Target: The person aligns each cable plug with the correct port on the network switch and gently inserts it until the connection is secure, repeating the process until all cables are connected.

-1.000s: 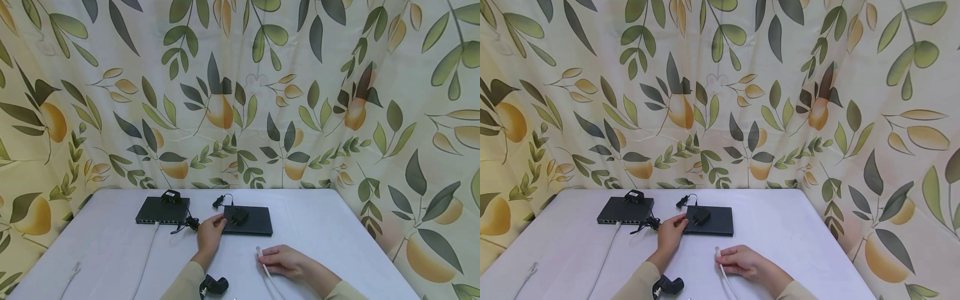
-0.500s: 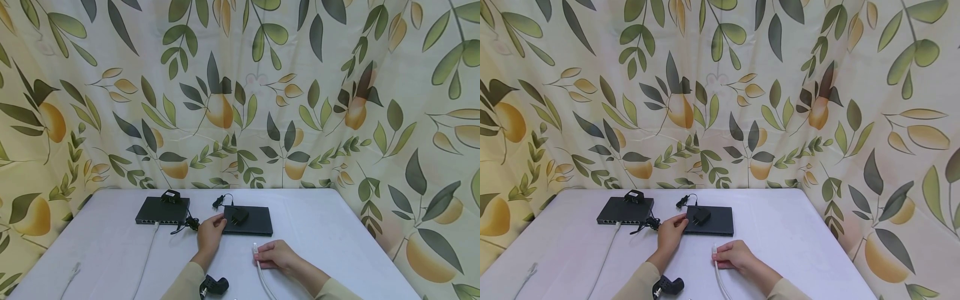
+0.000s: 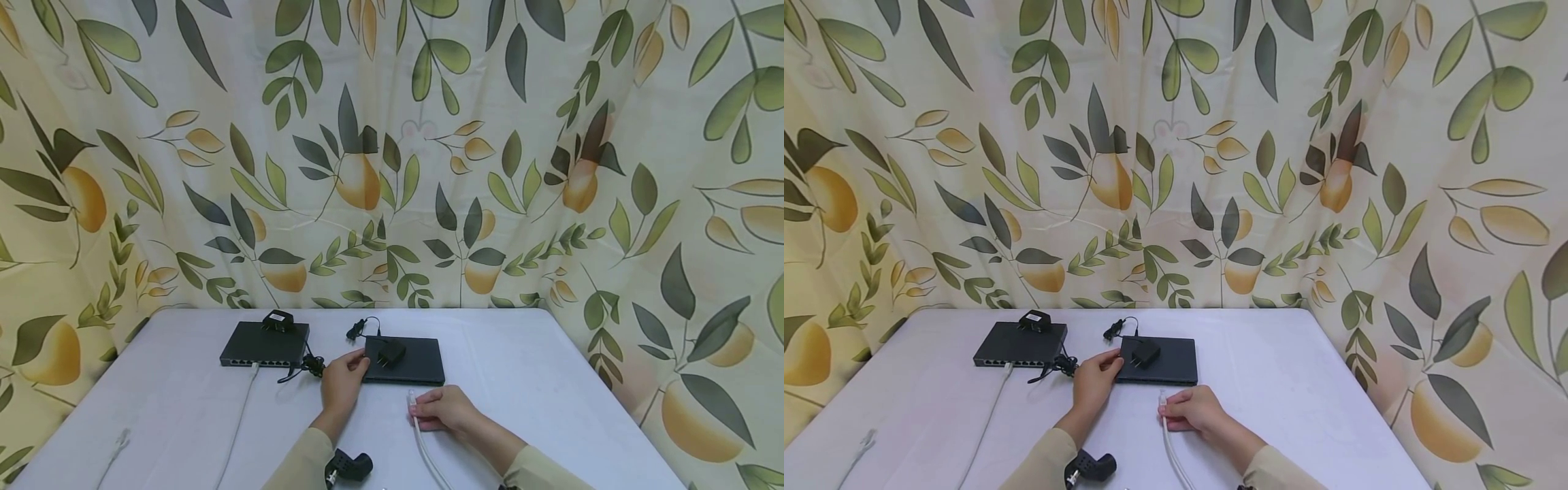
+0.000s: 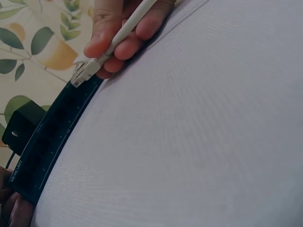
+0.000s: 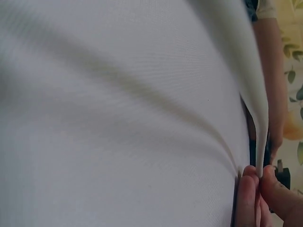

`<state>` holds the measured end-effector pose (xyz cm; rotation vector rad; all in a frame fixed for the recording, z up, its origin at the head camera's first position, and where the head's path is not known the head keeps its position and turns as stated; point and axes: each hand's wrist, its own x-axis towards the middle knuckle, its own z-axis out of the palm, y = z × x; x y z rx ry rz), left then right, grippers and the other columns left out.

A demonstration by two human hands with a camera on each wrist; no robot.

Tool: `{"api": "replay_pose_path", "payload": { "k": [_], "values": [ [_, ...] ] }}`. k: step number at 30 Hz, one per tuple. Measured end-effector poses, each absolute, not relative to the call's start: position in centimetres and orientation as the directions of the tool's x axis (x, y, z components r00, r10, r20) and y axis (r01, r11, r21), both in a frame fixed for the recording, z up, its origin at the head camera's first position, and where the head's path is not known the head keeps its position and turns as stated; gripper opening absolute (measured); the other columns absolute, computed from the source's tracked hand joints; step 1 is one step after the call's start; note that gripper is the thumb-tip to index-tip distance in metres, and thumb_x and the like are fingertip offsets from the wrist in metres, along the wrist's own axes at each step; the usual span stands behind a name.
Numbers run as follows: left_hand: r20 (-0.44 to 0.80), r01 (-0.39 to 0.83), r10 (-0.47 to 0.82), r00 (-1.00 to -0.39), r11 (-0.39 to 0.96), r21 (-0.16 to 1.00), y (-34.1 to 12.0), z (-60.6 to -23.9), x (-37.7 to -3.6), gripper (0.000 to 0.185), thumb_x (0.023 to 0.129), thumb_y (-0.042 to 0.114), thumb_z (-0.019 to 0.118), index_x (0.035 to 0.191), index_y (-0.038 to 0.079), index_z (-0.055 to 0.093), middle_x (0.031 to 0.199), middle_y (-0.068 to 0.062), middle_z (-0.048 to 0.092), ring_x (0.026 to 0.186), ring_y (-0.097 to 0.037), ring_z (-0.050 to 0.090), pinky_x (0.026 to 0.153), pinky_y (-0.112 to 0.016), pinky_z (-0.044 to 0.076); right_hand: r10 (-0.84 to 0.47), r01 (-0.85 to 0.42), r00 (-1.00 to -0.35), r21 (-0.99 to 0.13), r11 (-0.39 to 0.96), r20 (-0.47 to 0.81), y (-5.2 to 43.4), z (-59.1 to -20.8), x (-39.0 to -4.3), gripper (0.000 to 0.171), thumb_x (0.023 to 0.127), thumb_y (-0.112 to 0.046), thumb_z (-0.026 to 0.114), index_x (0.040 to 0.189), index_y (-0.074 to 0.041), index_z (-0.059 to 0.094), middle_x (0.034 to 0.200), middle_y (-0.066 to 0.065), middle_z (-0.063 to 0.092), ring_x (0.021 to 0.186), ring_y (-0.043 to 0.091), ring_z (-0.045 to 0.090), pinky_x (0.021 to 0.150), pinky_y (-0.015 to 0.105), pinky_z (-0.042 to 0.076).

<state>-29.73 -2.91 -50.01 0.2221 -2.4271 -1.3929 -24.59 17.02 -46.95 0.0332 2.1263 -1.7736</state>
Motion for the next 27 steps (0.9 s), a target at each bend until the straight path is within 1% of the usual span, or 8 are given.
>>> {"api": "replay_pose_path", "payload": {
  "k": [7, 14, 21, 27],
  "values": [
    [0.199, 0.027, -0.294, -0.935, 0.500, 0.866, -2.9, -49.9, -29.7, 0.025, 0.081, 0.026, 0.067, 0.105, 0.019, 0.068, 0.086, 0.009, 0.065, 0.075, -0.006, 0.058, 0.063, -0.026, 0.045, -0.225, 0.237, -0.936, -0.958, 0.159, -0.269, 16.9, -47.2, -25.3, 0.022, 0.076, -0.001, 0.069, 0.093, 0.012, 0.061, 0.081, 0.018, 0.066, 0.072, 0.025, 0.066, 0.061, 0.032, 0.053],
    [0.185, 0.011, -0.299, -0.936, 0.502, 0.865, -3.0, -50.0, -29.8, 0.026, 0.081, 0.027, 0.068, 0.105, 0.021, 0.068, 0.086, 0.010, 0.065, 0.076, -0.006, 0.058, 0.065, -0.027, 0.046, -0.211, 0.229, -0.942, -0.960, 0.161, -0.261, 16.7, -47.4, -26.0, 0.023, 0.076, -0.003, 0.070, 0.092, 0.011, 0.062, 0.079, 0.017, 0.067, 0.070, 0.024, 0.066, 0.060, 0.032, 0.053],
    [0.180, 0.013, -0.298, -0.938, 0.485, 0.874, -3.1, -49.9, -29.7, 0.025, 0.080, 0.027, 0.068, 0.105, 0.021, 0.068, 0.085, 0.010, 0.065, 0.078, -0.007, 0.059, 0.066, -0.028, 0.047, -0.202, 0.248, -0.939, -0.954, 0.170, -0.280, 16.6, -47.4, -26.2, 0.021, 0.076, -0.004, 0.070, 0.091, 0.009, 0.063, 0.078, 0.015, 0.067, 0.069, 0.023, 0.066, 0.059, 0.032, 0.053],
    [0.180, 0.014, -0.298, -0.937, 0.486, 0.874, -3.0, -50.0, -29.8, 0.025, 0.080, 0.028, 0.068, 0.104, 0.021, 0.068, 0.085, 0.009, 0.065, 0.076, -0.006, 0.059, 0.065, -0.027, 0.047, -0.194, 0.255, -0.938, -0.951, 0.174, -0.287, 16.3, -47.1, -26.3, 0.021, 0.077, -0.004, 0.068, 0.093, 0.010, 0.063, 0.079, 0.016, 0.067, 0.068, 0.023, 0.066, 0.060, 0.032, 0.053]
  ]
}}
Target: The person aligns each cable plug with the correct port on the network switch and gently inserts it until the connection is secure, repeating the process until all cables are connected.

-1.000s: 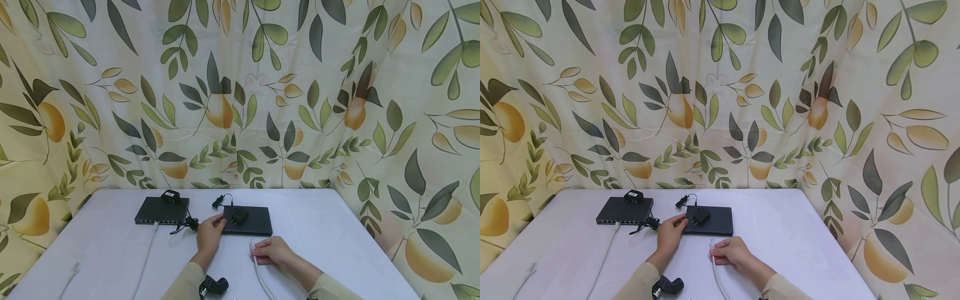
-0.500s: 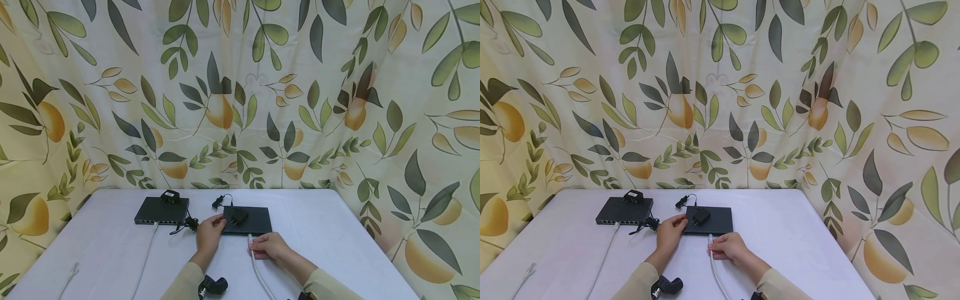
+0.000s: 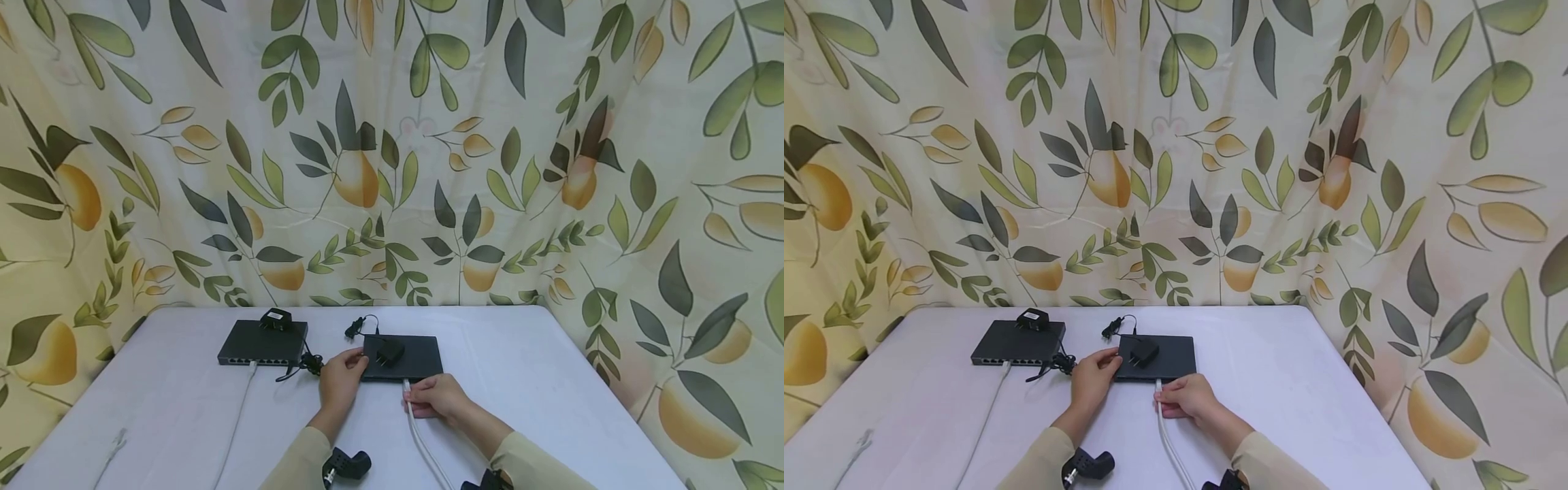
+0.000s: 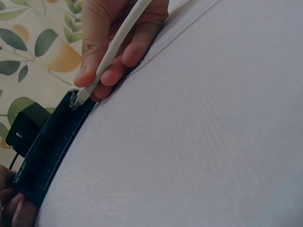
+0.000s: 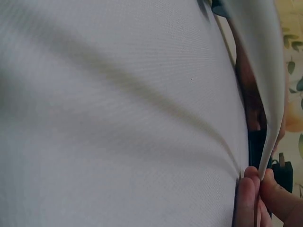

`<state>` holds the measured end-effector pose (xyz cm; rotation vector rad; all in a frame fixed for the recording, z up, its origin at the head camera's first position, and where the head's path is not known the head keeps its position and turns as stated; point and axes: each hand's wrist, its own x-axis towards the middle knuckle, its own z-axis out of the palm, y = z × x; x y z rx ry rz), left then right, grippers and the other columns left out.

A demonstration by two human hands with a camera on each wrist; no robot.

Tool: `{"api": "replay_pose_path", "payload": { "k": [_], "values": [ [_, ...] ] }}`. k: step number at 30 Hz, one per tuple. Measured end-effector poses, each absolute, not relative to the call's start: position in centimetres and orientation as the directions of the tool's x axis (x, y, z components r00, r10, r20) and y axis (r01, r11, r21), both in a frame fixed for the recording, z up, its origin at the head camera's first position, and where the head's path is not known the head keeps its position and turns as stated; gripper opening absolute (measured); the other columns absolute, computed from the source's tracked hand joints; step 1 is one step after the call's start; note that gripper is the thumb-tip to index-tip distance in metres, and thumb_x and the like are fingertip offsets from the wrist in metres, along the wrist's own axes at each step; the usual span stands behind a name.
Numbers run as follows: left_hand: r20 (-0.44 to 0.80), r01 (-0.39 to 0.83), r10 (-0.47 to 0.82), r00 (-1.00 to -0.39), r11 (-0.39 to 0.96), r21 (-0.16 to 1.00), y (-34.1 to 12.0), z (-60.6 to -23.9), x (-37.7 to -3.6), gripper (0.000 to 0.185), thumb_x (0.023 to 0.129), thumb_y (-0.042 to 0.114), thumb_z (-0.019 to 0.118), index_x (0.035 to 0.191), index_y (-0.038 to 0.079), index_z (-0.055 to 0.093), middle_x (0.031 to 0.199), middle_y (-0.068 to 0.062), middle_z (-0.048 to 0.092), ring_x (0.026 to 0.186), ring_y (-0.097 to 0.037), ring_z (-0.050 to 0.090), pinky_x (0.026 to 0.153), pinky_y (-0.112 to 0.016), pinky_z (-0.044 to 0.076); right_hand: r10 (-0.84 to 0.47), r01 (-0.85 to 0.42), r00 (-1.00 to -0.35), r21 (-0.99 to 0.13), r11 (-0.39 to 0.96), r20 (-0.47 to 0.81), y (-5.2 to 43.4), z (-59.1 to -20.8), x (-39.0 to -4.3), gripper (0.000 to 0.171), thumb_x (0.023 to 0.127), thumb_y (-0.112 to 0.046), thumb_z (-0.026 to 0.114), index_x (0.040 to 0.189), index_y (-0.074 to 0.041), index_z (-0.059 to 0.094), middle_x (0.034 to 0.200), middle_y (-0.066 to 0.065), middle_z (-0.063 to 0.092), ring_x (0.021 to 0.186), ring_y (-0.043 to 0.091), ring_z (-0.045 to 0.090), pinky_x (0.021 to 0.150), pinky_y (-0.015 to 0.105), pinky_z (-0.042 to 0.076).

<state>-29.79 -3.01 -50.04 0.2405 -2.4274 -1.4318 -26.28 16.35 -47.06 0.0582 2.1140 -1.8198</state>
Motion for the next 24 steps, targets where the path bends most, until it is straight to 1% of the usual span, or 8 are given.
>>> {"api": "replay_pose_path", "payload": {
  "k": [8, 13, 16, 20, 24],
  "values": [
    [0.165, -0.012, -0.325, -0.931, 0.480, 0.877, -2.8, -49.9, -30.0, 0.024, 0.080, 0.028, 0.068, 0.102, 0.021, 0.068, 0.083, 0.010, 0.065, 0.074, -0.005, 0.059, 0.064, -0.027, 0.047, -0.199, 0.245, -0.941, -0.957, 0.157, -0.274, 16.3, -46.7, -26.4, 0.019, 0.079, -0.002, 0.066, 0.092, 0.010, 0.063, 0.079, 0.016, 0.067, 0.068, 0.023, 0.066, 0.061, 0.032, 0.053],
    [0.139, -0.035, -0.324, -0.936, 0.477, 0.878, -2.6, -49.4, -30.1, 0.029, 0.076, 0.032, 0.071, 0.102, 0.019, 0.068, 0.083, 0.008, 0.066, 0.075, -0.008, 0.059, 0.065, -0.029, 0.046, -0.199, 0.229, -0.947, -0.964, 0.139, -0.253, 16.3, -47.0, -26.4, 0.018, 0.080, -0.001, 0.065, 0.093, 0.012, 0.063, 0.079, 0.017, 0.067, 0.068, 0.023, 0.066, 0.059, 0.032, 0.053],
    [0.136, -0.039, -0.322, -0.937, 0.482, 0.875, -2.6, -49.2, -30.2, 0.032, 0.074, 0.034, 0.072, 0.101, 0.017, 0.069, 0.083, 0.007, 0.066, 0.078, -0.011, 0.060, 0.068, -0.033, 0.046, -0.190, 0.231, -0.948, -0.963, 0.136, -0.254, 16.3, -47.2, -26.4, 0.019, 0.079, -0.002, 0.065, 0.093, 0.011, 0.063, 0.079, 0.017, 0.067, 0.068, 0.022, 0.066, 0.059, 0.031, 0.053],
    [0.137, -0.041, -0.313, -0.940, 0.500, 0.865, -2.6, -49.0, -30.3, 0.033, 0.074, 0.037, 0.072, 0.100, 0.017, 0.070, 0.084, 0.006, 0.067, 0.087, -0.015, 0.060, 0.074, -0.037, 0.044, -0.181, 0.229, -0.951, -0.964, 0.133, -0.251, 16.3, -47.4, -26.3, 0.020, 0.079, -0.003, 0.066, 0.093, 0.011, 0.063, 0.079, 0.017, 0.067, 0.068, 0.022, 0.066, 0.058, 0.031, 0.053],
    [0.129, -0.054, -0.310, -0.942, 0.520, 0.852, -2.7, -48.9, -30.4, 0.033, 0.073, 0.037, 0.072, 0.100, 0.019, 0.070, 0.087, 0.005, 0.067, 0.093, -0.018, 0.059, 0.075, -0.038, 0.043, -0.171, 0.228, -0.953, -0.964, 0.136, -0.250, 16.2, -47.4, -26.1, 0.021, 0.079, -0.004, 0.067, 0.094, 0.010, 0.063, 0.079, 0.016, 0.067, 0.068, 0.022, 0.066, 0.058, 0.030, 0.053]
  ]
}}
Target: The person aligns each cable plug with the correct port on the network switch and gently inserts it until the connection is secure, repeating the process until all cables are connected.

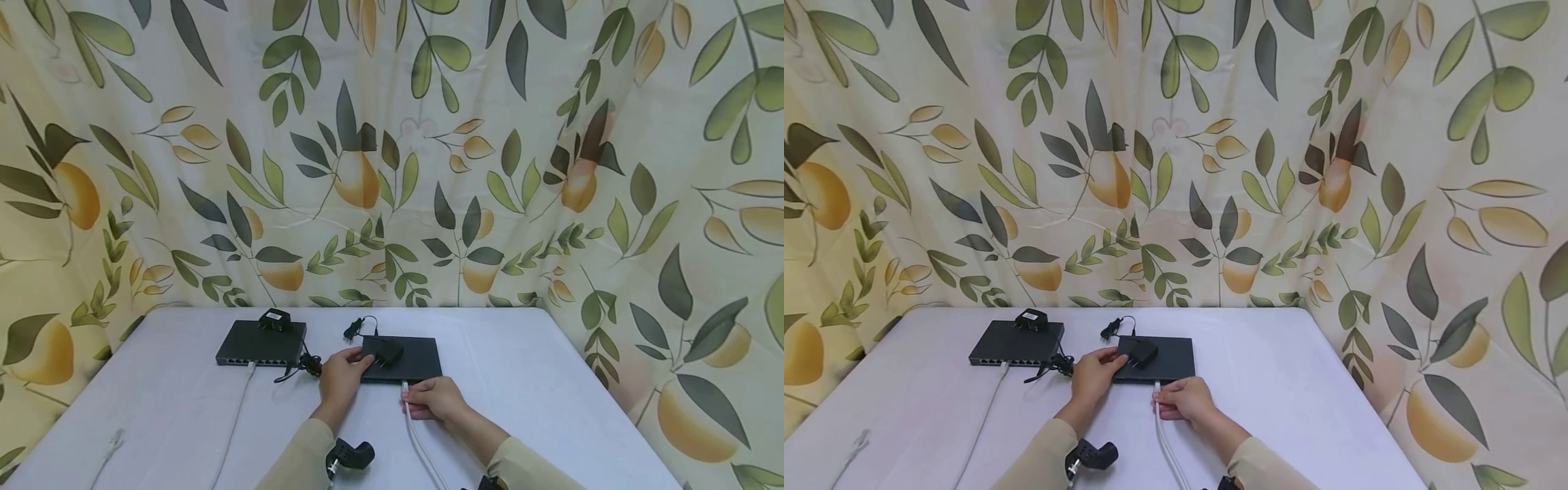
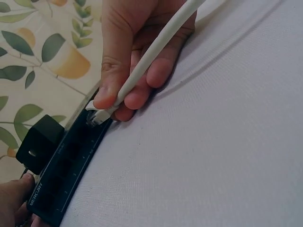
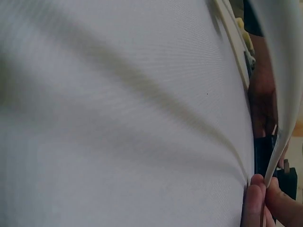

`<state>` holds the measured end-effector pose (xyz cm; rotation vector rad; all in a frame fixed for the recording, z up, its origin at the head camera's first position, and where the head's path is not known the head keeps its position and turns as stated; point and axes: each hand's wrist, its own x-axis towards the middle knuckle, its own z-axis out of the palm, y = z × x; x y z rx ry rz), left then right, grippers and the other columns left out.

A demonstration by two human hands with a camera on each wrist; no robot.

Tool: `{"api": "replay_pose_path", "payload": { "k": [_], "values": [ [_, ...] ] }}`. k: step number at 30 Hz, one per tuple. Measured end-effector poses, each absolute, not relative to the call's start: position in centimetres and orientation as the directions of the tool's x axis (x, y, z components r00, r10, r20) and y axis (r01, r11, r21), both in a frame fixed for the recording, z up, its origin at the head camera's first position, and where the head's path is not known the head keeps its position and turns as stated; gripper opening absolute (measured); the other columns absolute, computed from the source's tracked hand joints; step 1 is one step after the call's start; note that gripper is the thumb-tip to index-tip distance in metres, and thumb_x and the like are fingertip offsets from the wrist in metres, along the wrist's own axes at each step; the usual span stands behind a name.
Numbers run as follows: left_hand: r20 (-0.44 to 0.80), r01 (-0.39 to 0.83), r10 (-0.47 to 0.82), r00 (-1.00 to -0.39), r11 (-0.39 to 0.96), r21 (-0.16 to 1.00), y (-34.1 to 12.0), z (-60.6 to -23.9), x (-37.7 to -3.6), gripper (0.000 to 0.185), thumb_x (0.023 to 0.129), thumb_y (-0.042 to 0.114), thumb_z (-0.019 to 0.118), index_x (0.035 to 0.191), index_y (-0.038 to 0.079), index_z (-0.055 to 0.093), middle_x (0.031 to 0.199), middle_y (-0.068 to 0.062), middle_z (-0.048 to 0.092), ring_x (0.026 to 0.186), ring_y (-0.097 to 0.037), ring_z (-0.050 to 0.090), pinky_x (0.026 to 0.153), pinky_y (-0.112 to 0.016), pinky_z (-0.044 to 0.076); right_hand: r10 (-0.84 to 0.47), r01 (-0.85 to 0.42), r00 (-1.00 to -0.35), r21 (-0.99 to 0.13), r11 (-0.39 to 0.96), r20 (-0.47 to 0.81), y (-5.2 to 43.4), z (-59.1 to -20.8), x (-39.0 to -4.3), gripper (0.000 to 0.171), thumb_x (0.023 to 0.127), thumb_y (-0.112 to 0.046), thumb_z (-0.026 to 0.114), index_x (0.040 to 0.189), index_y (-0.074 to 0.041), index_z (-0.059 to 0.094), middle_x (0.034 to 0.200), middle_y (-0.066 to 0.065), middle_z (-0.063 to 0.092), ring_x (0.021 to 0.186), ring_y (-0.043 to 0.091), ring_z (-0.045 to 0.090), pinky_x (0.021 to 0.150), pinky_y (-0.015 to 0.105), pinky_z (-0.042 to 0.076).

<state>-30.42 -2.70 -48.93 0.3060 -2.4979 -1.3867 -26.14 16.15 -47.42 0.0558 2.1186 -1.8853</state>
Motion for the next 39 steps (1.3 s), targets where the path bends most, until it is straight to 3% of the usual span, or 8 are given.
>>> {"api": "replay_pose_path", "payload": {
  "k": [14, 21, 31, 39],
  "values": [
    [0.070, -0.064, -0.246, -0.967, 0.497, 0.866, -2.9, -49.0, -31.0, 0.037, 0.075, 0.029, 0.072, 0.110, 0.018, 0.066, 0.095, 0.002, 0.066, 0.093, -0.017, 0.059, 0.080, -0.040, 0.044, -0.071, 0.216, -0.972, -0.969, 0.118, -0.226, 15.6, -47.5, -25.8, 0.018, 0.078, -0.002, 0.067, 0.091, 0.010, 0.063, 0.076, 0.015, 0.067, 0.065, 0.023, 0.066, 0.058, 0.030, 0.053],
    [0.081, -0.045, -0.218, -0.973, 0.518, 0.854, -3.0, -49.3, -31.3, 0.038, 0.075, 0.029, 0.072, 0.111, 0.019, 0.065, 0.093, 0.004, 0.066, 0.082, -0.011, 0.061, 0.074, -0.034, 0.047, -0.013, 0.225, -0.974, -0.968, 0.114, -0.228, 15.1, -47.2, -25.7, 0.018, 0.077, 0.001, 0.067, 0.091, 0.011, 0.063, 0.075, 0.015, 0.067, 0.066, 0.024, 0.066, 0.057, 0.029, 0.053],
    [0.120, 0.027, -0.152, -0.981, 0.505, 0.863, -3.2, -49.7, -31.4, 0.040, 0.075, 0.029, 0.072, 0.113, 0.016, 0.064, 0.093, 0.003, 0.066, 0.080, -0.009, 0.061, 0.070, -0.029, 0.049, 0.046, 0.155, -0.988, -0.973, 0.172, -0.149, 14.9, -47.7, -25.9, 0.015, 0.077, 0.001, 0.067, 0.088, 0.010, 0.064, 0.073, 0.014, 0.066, 0.061, 0.023, 0.065, 0.054, 0.028, 0.053],
    [0.115, 0.023, -0.162, -0.980, 0.481, 0.876, -3.6, -49.6, -31.5, 0.039, 0.075, 0.029, 0.072, 0.112, 0.017, 0.065, 0.093, 0.001, 0.066, 0.080, -0.010, 0.060, 0.066, -0.027, 0.050, 0.030, 0.181, -0.983, -0.972, 0.150, -0.179, 14.9, -47.6, -26.1, 0.015, 0.077, 0.000, 0.067, 0.090, 0.009, 0.064, 0.074, 0.013, 0.067, 0.062, 0.022, 0.065, 0.055, 0.027, 0.053]
  ]
}}
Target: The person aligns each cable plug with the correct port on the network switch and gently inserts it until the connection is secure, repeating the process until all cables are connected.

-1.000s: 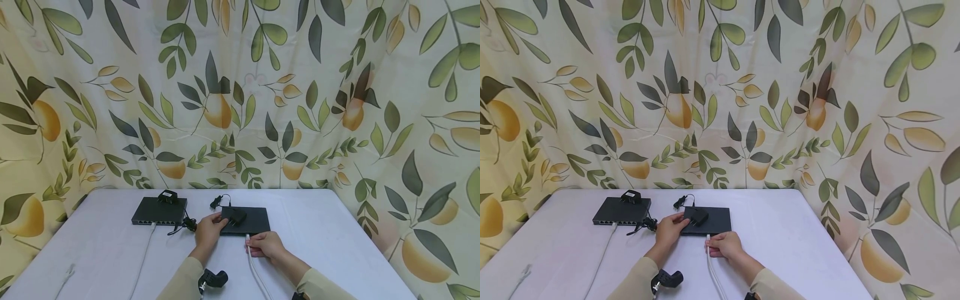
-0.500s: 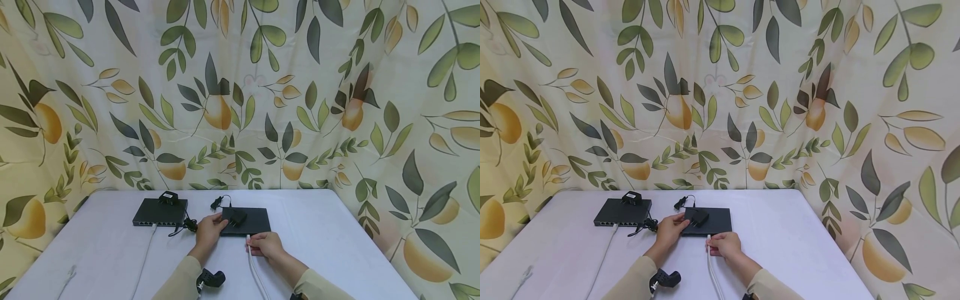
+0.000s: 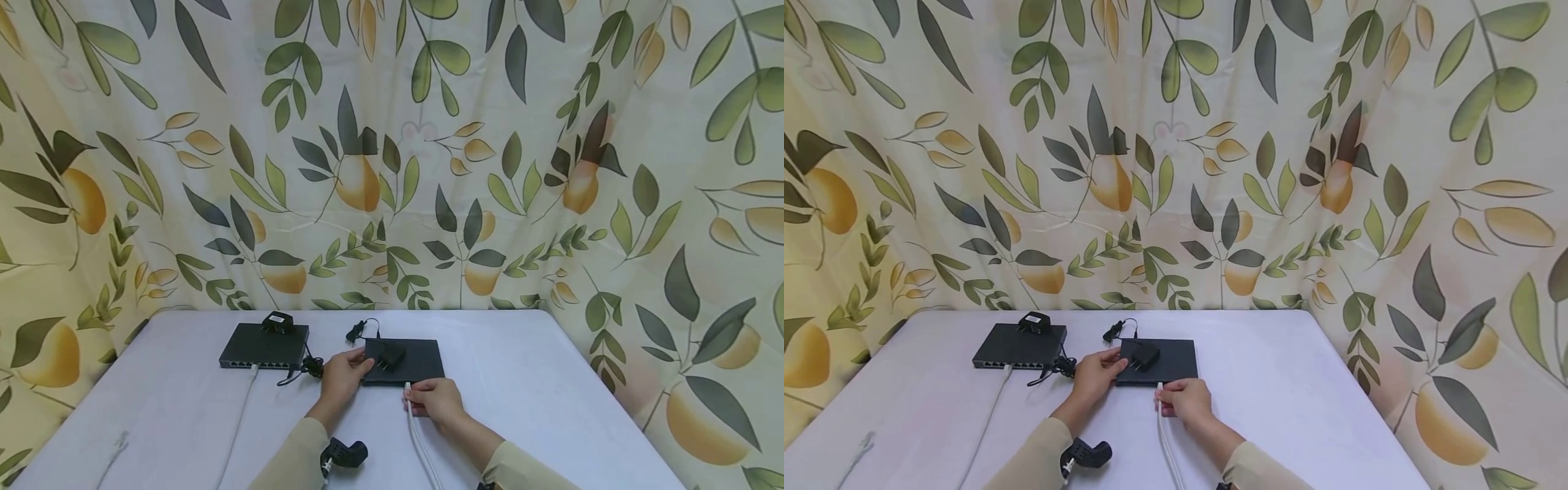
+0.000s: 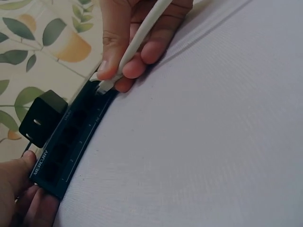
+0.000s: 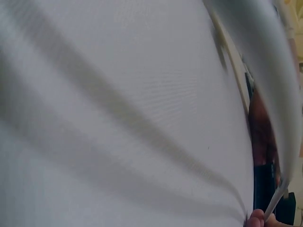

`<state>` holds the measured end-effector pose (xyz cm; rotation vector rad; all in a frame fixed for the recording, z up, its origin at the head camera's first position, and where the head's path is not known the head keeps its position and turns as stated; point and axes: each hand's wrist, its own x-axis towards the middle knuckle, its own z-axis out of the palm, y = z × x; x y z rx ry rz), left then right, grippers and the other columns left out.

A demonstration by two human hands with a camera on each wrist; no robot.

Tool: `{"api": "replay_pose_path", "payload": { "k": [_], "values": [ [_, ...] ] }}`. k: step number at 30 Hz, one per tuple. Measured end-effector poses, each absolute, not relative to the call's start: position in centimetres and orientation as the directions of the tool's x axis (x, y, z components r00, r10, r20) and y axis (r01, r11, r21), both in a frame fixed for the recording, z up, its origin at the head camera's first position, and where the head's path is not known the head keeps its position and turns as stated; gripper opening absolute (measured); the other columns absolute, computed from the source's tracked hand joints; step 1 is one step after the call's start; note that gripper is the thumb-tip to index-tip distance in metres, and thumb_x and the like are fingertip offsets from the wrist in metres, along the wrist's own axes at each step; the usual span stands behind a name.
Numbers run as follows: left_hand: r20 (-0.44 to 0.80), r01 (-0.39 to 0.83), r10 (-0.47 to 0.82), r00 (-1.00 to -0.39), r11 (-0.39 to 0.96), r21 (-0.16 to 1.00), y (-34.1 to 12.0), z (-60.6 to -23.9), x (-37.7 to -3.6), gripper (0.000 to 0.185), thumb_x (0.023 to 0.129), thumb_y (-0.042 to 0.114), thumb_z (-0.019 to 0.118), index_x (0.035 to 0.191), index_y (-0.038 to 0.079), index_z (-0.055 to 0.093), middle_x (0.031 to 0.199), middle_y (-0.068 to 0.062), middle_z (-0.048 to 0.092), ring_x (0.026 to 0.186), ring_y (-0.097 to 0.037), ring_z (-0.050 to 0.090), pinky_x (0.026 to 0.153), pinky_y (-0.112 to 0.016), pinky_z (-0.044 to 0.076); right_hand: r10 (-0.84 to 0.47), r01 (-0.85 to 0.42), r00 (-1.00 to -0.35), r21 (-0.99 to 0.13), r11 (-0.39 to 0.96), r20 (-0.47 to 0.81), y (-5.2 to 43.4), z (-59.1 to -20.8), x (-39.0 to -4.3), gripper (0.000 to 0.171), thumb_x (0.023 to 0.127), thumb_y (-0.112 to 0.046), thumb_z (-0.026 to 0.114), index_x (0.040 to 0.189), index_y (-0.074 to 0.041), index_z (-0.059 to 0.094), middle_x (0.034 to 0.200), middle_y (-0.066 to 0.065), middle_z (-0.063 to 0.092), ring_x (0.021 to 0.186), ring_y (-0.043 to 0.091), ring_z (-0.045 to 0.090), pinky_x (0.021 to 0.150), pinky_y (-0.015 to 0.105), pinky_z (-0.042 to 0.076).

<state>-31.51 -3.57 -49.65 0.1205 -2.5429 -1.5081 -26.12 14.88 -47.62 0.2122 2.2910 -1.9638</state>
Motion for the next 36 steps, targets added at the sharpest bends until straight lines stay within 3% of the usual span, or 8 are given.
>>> {"api": "replay_pose_path", "payload": {
  "k": [8, 25, 36],
  "values": [
    [0.049, -0.029, -0.174, -0.983, 0.420, 0.907, -3.9, -49.4, -31.5, 0.039, 0.075, 0.029, 0.072, 0.112, 0.019, 0.064, 0.094, 0.002, 0.065, 0.076, -0.010, 0.058, 0.050, -0.018, 0.047, 0.002, 0.172, -0.985, -0.973, 0.152, -0.174, 14.7, -47.3, -25.9, 0.019, 0.077, -0.002, 0.068, 0.091, 0.010, 0.064, 0.074, 0.014, 0.067, 0.064, 0.022, 0.066, 0.056, 0.027, 0.053],
    [0.054, -0.025, -0.181, -0.982, 0.407, 0.913, -3.5, -48.8, -31.6, 0.033, 0.077, 0.027, 0.071, 0.109, 0.018, 0.065, 0.091, 0.002, 0.065, 0.060, -0.009, 0.056, 0.049, -0.022, 0.046, -0.107, 0.230, -0.965, -0.967, 0.108, -0.241, 15.8, -46.6, -25.9, 0.024, 0.078, -0.006, 0.068, 0.095, 0.010, 0.063, 0.081, 0.015, 0.067, 0.071, 0.021, 0.066, 0.062, 0.026, 0.053],
    [0.030, -0.048, -0.186, -0.982, 0.403, 0.914, -3.6, -49.1, -31.2, 0.035, 0.077, 0.027, 0.071, 0.110, 0.017, 0.064, 0.094, 0.000, 0.065, 0.071, -0.010, 0.057, 0.049, -0.017, 0.043, -0.159, 0.271, -0.944, -0.954, 0.127, -0.289, 16.0, -46.9, -25.9, 0.028, 0.078, -0.005, 0.067, 0.100, 0.011, 0.061, 0.081, 0.014, 0.067, 0.068, 0.018, 0.065, 0.062, 0.028, 0.053]
  ]
}}
